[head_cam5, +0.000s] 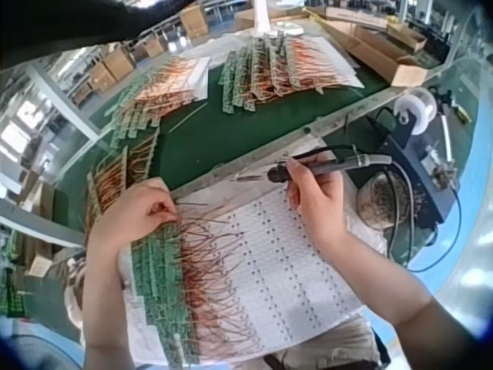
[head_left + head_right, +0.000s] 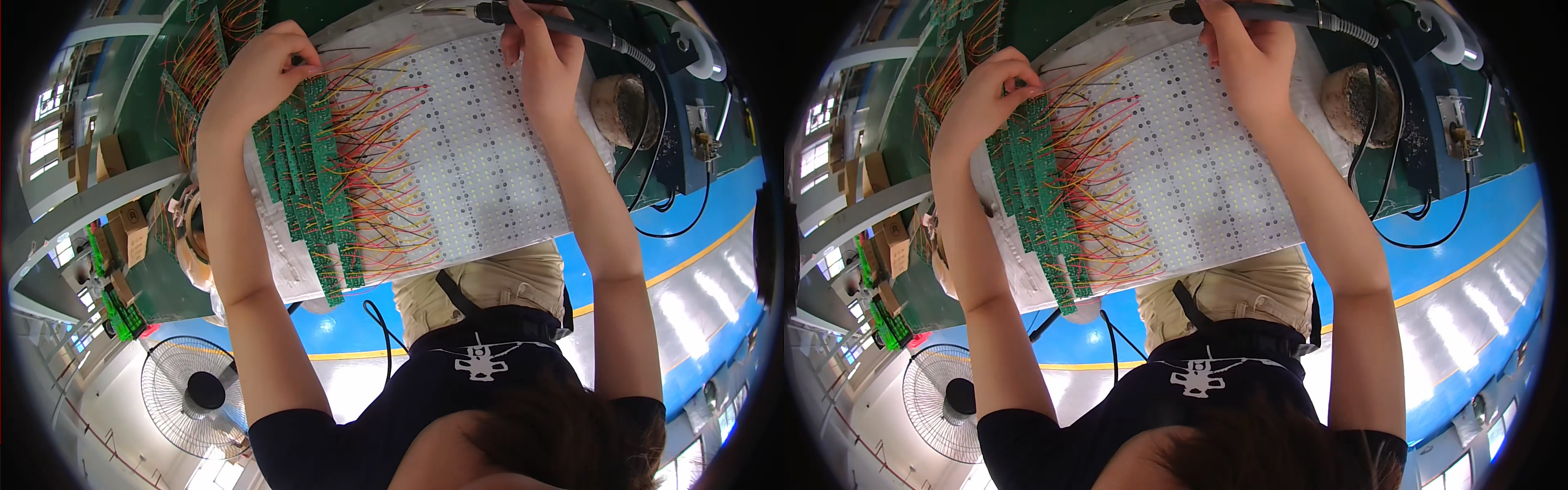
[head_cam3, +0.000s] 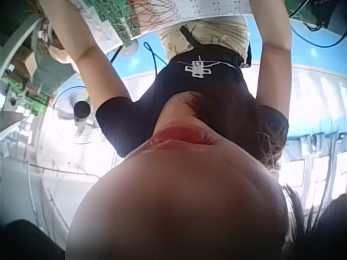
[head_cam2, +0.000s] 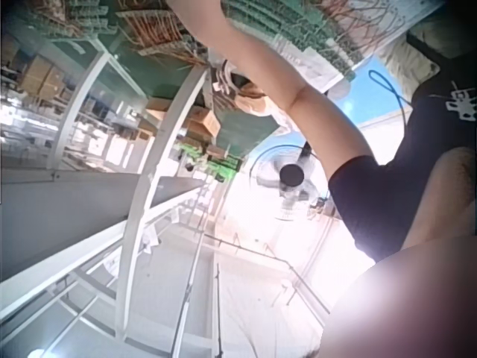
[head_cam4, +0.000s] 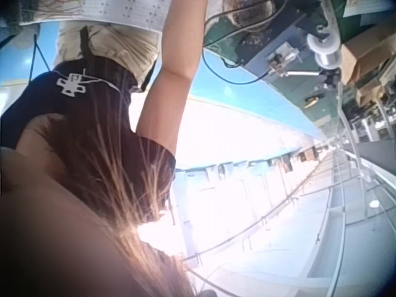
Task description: The person solders electrical wires onto small circuit boards using a soldering iron. The circuit boards are part of a large LED panel array.
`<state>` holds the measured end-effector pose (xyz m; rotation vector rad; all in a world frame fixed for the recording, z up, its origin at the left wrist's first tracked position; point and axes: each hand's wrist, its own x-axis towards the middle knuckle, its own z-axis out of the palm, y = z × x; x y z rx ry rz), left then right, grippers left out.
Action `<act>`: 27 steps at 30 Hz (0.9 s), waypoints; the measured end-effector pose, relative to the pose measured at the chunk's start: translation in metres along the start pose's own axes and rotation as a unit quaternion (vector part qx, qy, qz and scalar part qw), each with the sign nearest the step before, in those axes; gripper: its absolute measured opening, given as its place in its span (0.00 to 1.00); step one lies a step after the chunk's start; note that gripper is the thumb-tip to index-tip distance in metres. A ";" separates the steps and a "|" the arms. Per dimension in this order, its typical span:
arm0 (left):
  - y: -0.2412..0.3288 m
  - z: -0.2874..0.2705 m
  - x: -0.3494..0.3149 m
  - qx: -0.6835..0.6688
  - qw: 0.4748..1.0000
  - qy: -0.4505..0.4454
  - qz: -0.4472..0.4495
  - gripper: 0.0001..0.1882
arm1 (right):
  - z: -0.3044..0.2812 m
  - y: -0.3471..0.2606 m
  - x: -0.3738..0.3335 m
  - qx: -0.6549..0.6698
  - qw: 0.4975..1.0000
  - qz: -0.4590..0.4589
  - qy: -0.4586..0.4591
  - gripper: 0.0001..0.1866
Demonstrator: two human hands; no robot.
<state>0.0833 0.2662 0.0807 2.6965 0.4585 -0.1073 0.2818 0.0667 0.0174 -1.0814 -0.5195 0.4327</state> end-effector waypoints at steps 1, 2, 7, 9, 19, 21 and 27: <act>-0.001 -0.002 -0.001 -0.005 1.000 0.003 0.008 0.06 | 0.000 0.000 0.000 -0.003 1.000 -0.001 -0.005 0.08; 0.000 -0.002 -0.002 -0.004 1.000 0.002 0.008 0.06 | 0.000 0.000 0.000 -0.002 1.000 -0.001 -0.004 0.08; 0.005 -0.002 -0.004 0.037 0.999 0.007 0.012 0.06 | 0.001 -0.001 -0.002 -0.008 1.000 0.013 0.006 0.08; 0.005 -0.001 -0.004 0.046 0.999 0.013 0.020 0.05 | 0.000 0.000 -0.001 -0.005 1.000 0.010 0.003 0.08; 0.013 0.005 0.006 0.091 0.993 0.020 0.072 0.05 | 0.000 -0.001 0.000 0.005 1.000 0.005 -0.007 0.08; 0.015 0.006 0.008 0.092 0.993 0.017 0.066 0.05 | 0.000 -0.001 0.001 0.004 1.000 -0.001 -0.007 0.08; 0.013 0.011 0.013 0.090 0.993 0.023 0.065 0.05 | -0.001 -0.001 0.000 -0.006 1.000 0.012 0.001 0.08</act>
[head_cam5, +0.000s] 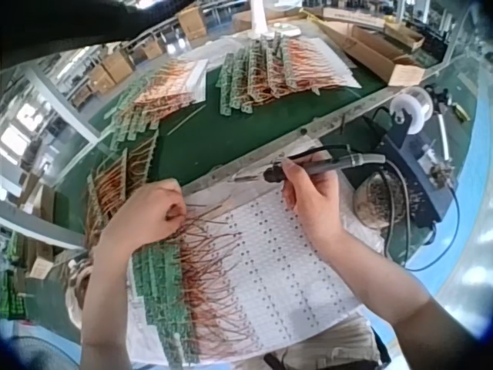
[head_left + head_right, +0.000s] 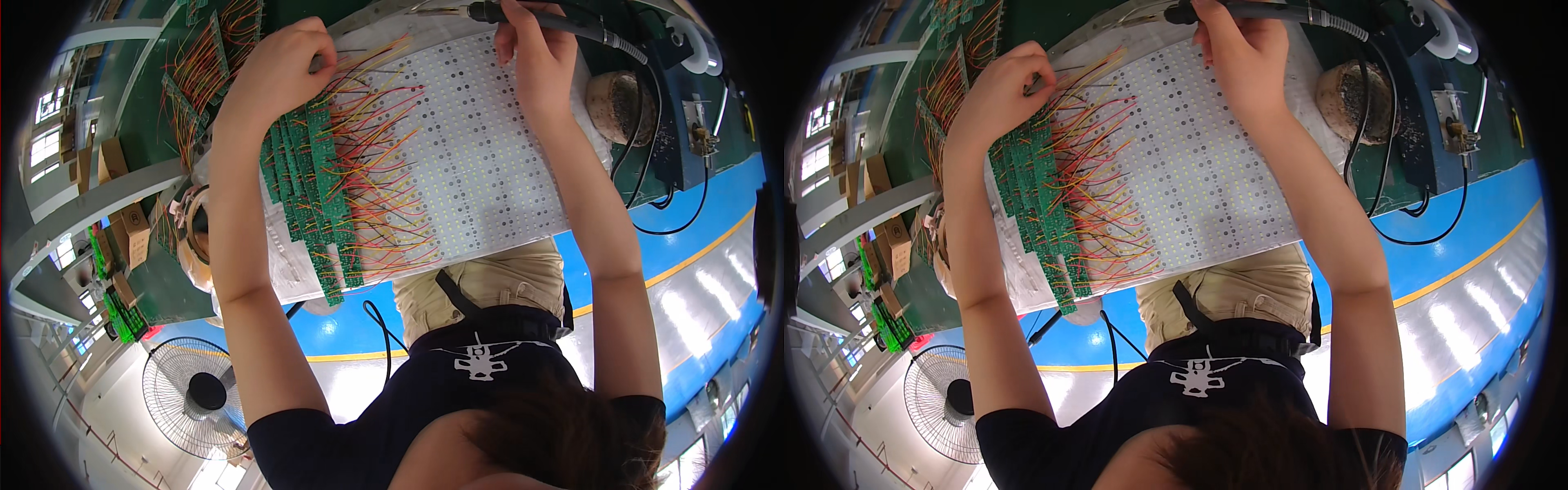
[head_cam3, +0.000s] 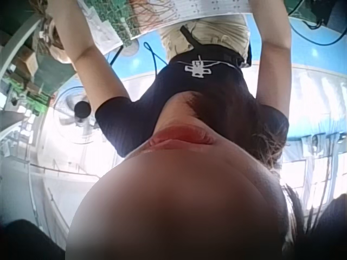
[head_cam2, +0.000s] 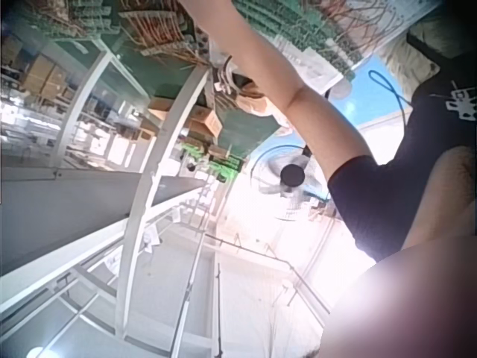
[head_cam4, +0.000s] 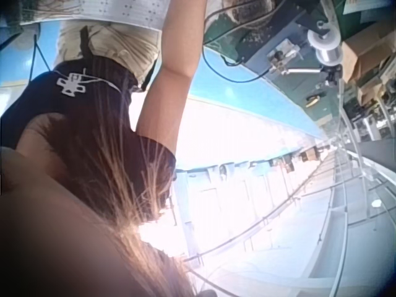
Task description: The person solders electrical wires onto small circuit boards using a soldering iron. The circuit boards are part of a large LED panel array.
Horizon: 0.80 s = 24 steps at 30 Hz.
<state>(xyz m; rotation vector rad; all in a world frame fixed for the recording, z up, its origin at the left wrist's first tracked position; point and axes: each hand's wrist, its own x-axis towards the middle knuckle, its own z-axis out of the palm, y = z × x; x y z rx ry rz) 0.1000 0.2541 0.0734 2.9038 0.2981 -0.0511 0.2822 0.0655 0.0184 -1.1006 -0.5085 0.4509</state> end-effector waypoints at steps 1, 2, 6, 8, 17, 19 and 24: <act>0.000 0.001 0.001 0.000 1.000 0.003 0.000 0.05 | 0.000 0.000 0.000 0.003 1.000 0.005 -0.001 0.08; -0.001 0.004 0.002 0.000 1.000 0.003 0.000 0.05 | 0.001 0.000 0.000 0.004 1.000 0.005 -0.001 0.08; 0.001 0.012 0.007 -0.070 0.997 0.014 0.019 0.06 | 0.000 0.000 0.000 0.011 1.000 0.004 -0.004 0.08; 0.003 0.013 0.008 -0.068 0.997 0.026 0.024 0.06 | 0.000 0.001 0.000 0.016 1.000 -0.002 -0.009 0.08; 0.010 0.024 0.012 -0.116 0.992 0.029 -0.027 0.05 | -0.001 0.004 0.001 0.017 1.000 0.004 -0.008 0.07; 0.014 0.021 0.009 -0.189 0.980 0.006 -0.069 0.04 | 0.000 0.005 0.001 0.023 1.000 0.009 -0.001 0.08; 0.003 0.033 0.002 -0.266 0.960 0.023 -0.081 0.05 | -0.001 0.006 0.002 0.011 1.000 0.011 -0.002 0.08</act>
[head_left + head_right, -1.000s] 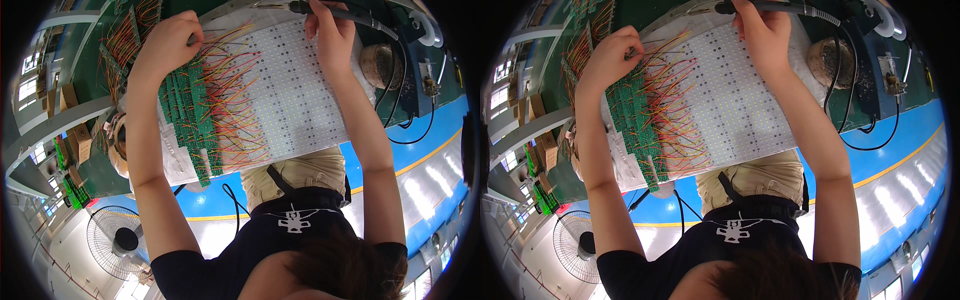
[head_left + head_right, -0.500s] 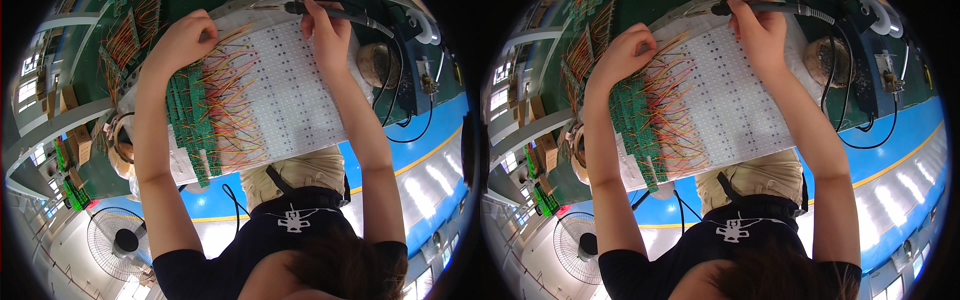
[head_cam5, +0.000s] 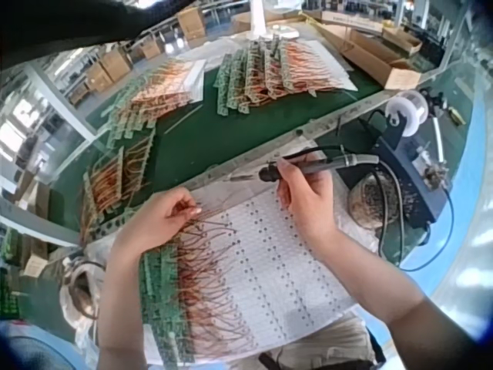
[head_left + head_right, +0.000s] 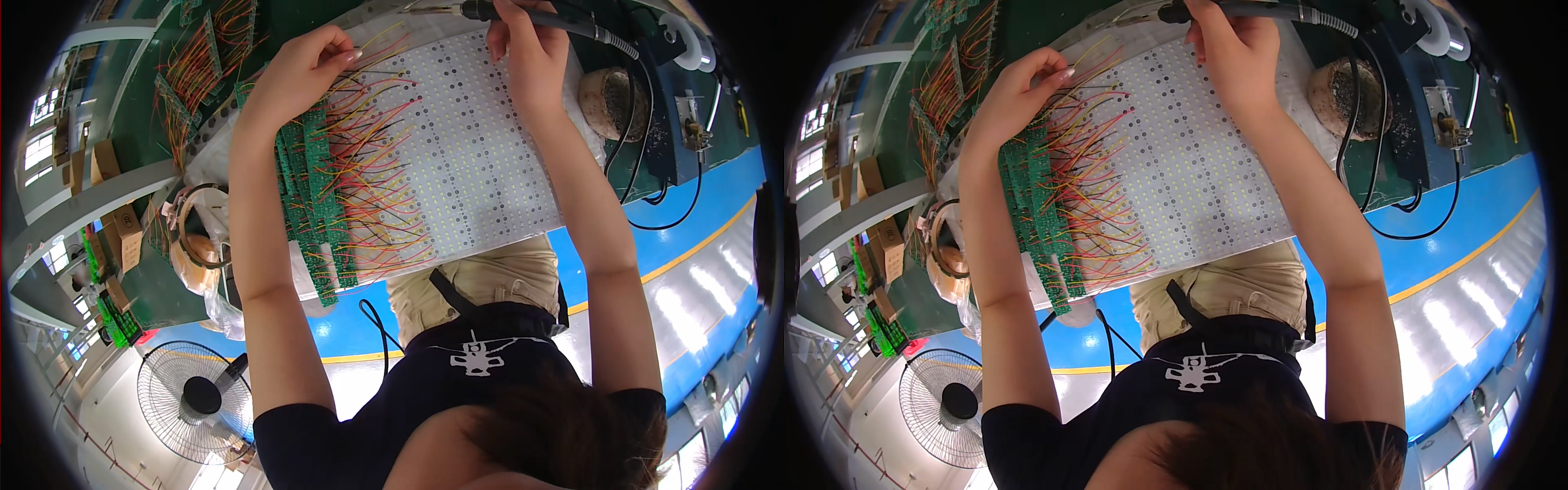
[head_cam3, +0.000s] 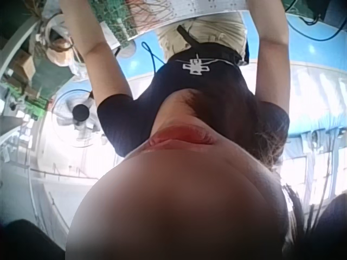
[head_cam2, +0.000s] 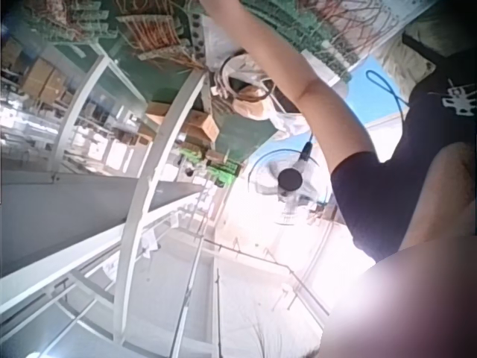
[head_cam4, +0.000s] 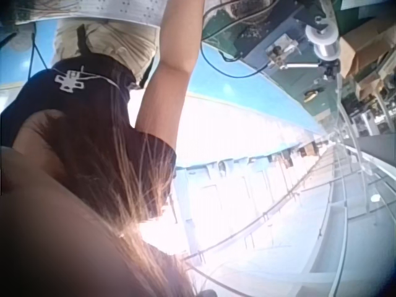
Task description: The person solders electrical wires onto small circuit boards using a soldering iron. The circuit boards are part of a large LED panel array.
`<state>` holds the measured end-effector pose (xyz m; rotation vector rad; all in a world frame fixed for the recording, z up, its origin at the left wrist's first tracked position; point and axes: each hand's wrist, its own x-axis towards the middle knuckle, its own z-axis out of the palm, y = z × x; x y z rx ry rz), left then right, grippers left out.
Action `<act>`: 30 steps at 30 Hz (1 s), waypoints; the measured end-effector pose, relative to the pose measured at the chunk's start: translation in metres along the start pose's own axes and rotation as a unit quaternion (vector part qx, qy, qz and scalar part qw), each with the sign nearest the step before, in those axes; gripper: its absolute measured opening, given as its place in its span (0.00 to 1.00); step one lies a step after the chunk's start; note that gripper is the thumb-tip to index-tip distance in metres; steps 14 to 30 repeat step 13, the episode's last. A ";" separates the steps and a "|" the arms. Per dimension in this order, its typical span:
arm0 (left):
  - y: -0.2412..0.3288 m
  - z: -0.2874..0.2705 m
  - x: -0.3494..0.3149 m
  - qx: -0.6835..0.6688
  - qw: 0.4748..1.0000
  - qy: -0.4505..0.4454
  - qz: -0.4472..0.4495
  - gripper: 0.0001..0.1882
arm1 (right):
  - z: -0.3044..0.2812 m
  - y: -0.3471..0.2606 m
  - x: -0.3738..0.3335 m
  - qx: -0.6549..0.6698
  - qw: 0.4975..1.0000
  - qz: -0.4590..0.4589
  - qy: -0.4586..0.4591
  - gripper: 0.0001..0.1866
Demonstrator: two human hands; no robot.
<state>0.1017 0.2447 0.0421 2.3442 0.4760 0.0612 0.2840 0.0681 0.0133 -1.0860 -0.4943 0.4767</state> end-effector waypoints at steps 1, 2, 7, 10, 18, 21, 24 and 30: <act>-0.001 0.001 -0.001 -0.046 0.999 0.003 0.001 0.05 | 0.000 0.000 0.000 -0.003 1.000 0.000 0.001 0.08; -0.002 0.002 -0.002 -0.047 0.999 0.004 0.001 0.05 | 0.001 0.000 0.000 -0.004 1.000 0.000 -0.001 0.08; 0.012 0.004 -0.008 0.054 0.996 0.071 -0.004 0.05 | 0.002 -0.004 0.000 -0.021 1.000 -0.009 0.005 0.09; 0.016 0.004 -0.010 0.067 0.993 0.092 0.000 0.06 | 0.002 -0.002 0.001 -0.006 1.000 -0.015 -0.003 0.09; 0.018 0.000 -0.014 0.126 0.988 0.085 -0.008 0.07 | -0.001 0.003 0.003 -0.005 1.000 -0.008 -0.007 0.08; 0.018 0.000 -0.014 0.126 0.988 0.085 -0.008 0.07 | -0.001 0.003 0.003 -0.005 1.000 -0.008 -0.007 0.08; 0.018 0.000 -0.014 0.126 0.988 0.085 -0.008 0.07 | -0.001 0.003 0.003 -0.005 1.000 -0.008 -0.007 0.08; 0.018 0.000 -0.014 0.126 0.988 0.085 -0.008 0.07 | -0.001 0.003 0.003 -0.005 1.000 -0.008 -0.007 0.08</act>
